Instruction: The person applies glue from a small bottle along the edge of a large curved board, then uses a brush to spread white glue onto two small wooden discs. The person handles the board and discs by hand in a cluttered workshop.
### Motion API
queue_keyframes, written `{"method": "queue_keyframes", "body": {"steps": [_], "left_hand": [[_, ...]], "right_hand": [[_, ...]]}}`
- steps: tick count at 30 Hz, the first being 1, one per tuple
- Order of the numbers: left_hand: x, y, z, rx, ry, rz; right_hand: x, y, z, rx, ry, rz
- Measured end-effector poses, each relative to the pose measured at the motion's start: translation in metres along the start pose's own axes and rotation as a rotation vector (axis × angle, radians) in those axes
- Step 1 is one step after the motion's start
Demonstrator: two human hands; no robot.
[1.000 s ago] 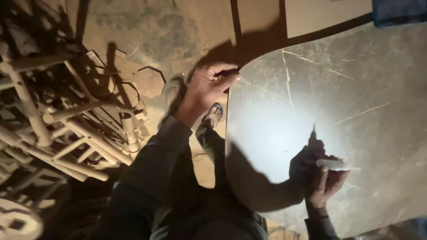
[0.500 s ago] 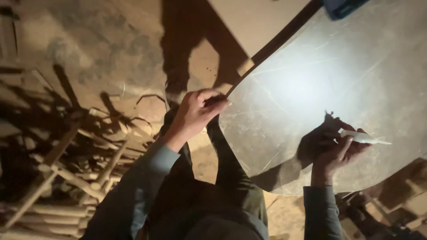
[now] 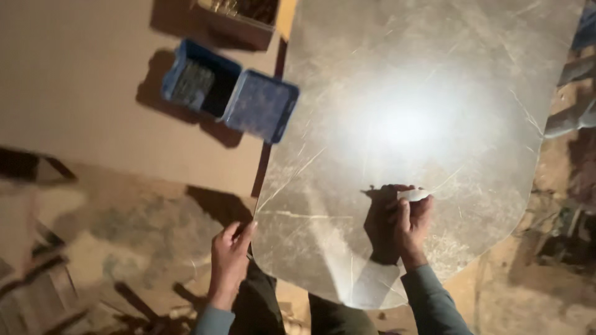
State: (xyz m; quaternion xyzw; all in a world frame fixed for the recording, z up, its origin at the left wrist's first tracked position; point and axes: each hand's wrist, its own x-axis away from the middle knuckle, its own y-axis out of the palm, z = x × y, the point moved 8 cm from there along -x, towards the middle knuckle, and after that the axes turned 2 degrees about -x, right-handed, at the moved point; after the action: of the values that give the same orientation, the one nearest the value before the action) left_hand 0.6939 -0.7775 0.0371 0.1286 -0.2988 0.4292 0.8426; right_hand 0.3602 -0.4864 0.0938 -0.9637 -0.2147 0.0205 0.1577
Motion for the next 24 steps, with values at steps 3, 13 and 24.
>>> {"method": "queue_keyframes", "body": {"steps": [3, 13, 24], "left_hand": [[-0.007, 0.004, -0.004, 0.004, -0.147, 0.042], [-0.037, -0.003, -0.033, -0.216, -0.105, 0.178], [-0.045, 0.032, -0.014, -1.067, 0.140, 0.433]], "right_hand": [[-0.001, 0.002, -0.001, -0.015, 0.115, 0.002], [-0.003, -0.016, -0.017, 0.220, 0.242, 0.031], [-0.008, -0.059, -0.034, 0.038, 0.036, -0.145]]}}
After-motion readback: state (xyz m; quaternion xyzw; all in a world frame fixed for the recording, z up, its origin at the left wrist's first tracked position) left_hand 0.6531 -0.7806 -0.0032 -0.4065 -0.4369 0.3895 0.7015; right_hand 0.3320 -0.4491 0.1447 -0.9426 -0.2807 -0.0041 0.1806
